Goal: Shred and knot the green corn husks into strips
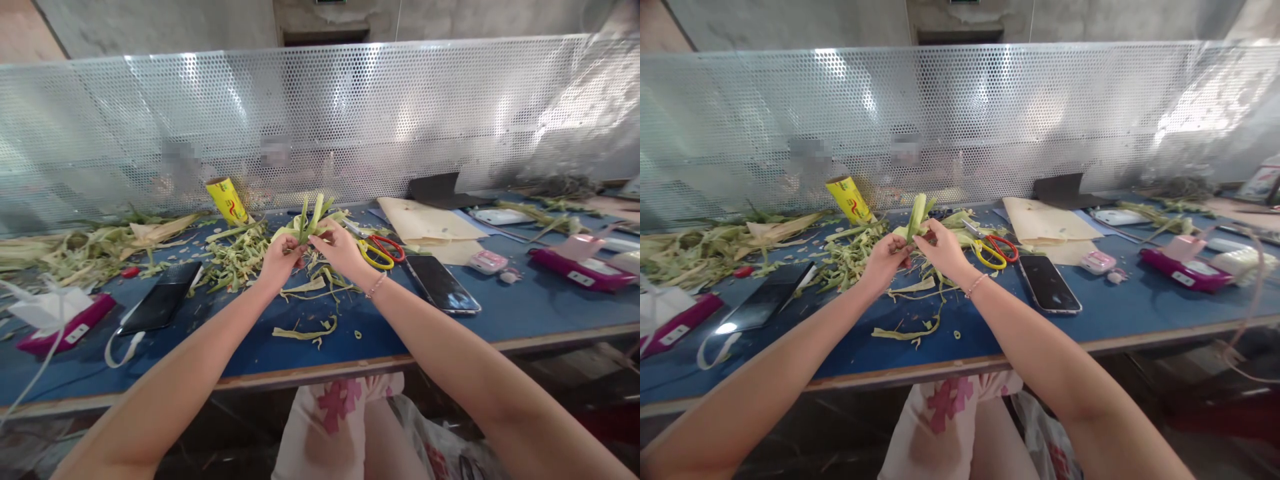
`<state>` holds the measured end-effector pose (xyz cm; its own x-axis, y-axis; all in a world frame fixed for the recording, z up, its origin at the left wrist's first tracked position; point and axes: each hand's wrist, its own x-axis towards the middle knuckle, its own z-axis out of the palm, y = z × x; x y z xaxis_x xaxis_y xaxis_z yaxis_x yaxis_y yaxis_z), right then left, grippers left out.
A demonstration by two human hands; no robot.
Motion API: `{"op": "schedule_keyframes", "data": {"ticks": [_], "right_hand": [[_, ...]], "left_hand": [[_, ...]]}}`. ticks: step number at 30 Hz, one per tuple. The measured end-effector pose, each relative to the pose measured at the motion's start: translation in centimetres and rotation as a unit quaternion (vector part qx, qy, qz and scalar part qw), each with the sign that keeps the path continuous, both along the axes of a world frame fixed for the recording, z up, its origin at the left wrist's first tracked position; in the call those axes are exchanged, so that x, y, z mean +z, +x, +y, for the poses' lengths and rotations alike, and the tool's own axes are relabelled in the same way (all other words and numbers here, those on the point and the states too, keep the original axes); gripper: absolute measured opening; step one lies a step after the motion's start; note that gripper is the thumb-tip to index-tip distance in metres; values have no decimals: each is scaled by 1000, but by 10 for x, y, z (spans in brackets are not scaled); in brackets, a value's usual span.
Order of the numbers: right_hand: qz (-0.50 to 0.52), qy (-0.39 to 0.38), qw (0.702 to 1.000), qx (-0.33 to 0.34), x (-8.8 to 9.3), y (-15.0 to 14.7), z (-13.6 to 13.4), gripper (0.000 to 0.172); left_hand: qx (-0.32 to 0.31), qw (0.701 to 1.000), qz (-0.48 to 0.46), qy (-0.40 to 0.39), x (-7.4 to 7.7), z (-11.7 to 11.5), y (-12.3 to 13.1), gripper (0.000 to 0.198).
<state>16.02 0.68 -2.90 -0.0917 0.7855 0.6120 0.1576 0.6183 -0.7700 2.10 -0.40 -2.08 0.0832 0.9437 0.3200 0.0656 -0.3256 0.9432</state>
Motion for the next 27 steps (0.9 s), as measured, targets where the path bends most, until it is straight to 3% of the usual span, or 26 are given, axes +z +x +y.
{"op": "schedule_keyframes", "data": {"ticks": [7, 12, 15, 19, 27], "right_hand": [[-7, 18, 1000, 23, 2, 0, -3, 11], [-128, 163, 978, 14, 6, 4, -7, 22], [-160, 194, 967, 27, 7, 5, -10, 26], [-171, 179, 968, 45, 8, 4, -14, 23], [-45, 55, 997, 9, 14, 1, -18, 6]], "left_hand": [[-48, 987, -134, -73, 0, 0, 3, 22], [-65, 960, -224, -154, 7, 0, 0, 15], [-61, 958, -231, -158, 9, 0, -1, 11], [-72, 972, -193, -111, 9, -1, 1, 15], [-120, 968, -190, -114, 10, -6, 3, 15]]}}
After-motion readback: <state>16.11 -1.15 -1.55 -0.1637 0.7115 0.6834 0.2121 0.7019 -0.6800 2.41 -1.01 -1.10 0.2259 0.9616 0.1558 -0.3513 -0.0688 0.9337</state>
